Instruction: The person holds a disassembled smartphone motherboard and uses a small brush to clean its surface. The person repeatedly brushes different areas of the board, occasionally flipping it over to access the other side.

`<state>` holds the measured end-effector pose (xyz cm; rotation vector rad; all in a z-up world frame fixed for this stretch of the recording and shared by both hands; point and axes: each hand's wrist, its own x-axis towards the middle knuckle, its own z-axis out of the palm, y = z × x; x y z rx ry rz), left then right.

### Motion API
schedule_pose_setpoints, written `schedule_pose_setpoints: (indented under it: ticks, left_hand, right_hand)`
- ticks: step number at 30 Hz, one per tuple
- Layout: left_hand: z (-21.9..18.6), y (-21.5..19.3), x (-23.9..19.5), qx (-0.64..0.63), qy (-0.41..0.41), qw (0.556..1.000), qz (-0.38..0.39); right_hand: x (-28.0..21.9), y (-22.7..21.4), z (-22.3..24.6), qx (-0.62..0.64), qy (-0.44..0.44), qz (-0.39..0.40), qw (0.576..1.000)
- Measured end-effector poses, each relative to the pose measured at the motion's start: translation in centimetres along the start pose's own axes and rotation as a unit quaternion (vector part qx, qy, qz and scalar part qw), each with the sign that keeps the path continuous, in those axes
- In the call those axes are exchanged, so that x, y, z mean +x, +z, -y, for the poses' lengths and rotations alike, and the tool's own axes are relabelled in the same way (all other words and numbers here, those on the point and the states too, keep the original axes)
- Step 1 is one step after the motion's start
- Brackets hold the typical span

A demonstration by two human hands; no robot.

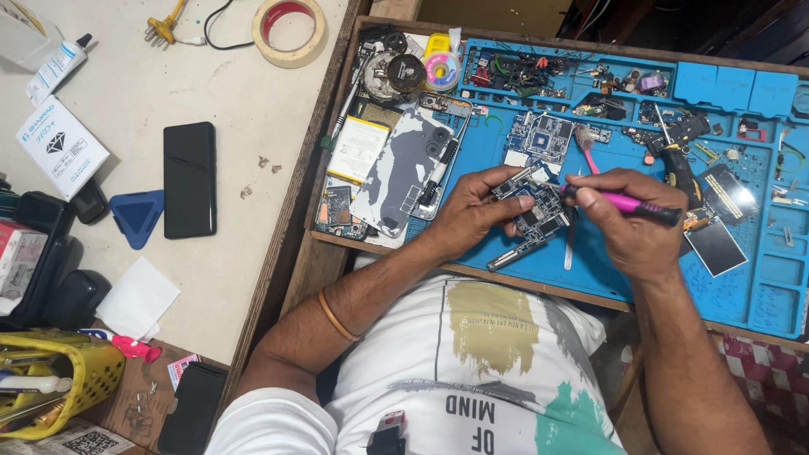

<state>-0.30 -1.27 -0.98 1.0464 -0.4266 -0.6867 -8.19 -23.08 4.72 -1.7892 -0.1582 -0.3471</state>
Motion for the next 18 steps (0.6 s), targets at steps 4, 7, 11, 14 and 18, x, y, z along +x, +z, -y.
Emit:
schedule_pose_setpoints:
  ticks: [4,7,11,14,18]
  left_hand:
    - [0.11,-0.10,-0.03,0.012,0.013,1.000,0.004]
    - [0.09,0.04,0.18,0.005,0.011,1.000,-0.010]
    - [0.00,0.02,-0.08,0.017,0.014,1.000,-0.001]
    - [0.19,0.02,-0.04,0.015,0.024,1.000,-0.008]
    - [0.02,-0.11,-0.15,-0.013,0.048,0.999,0.007]
  right_hand:
    - [-0.20,0.18,-0.12,-0.004,-0.005,0.001,1.000]
    - [-0.02,0.19,-0.20,0.066,0.012,-0.029,0.997]
    - [-0.03,-0.07,0.10,-0.002,-0.005,0.012,1.000]
    - [-0.18,0.28,-0.09,-0.011,-0.005,-0.006,1.000]
    - [0.11,0.02,-0.29,0.054,-0.018,-0.086,0.995]
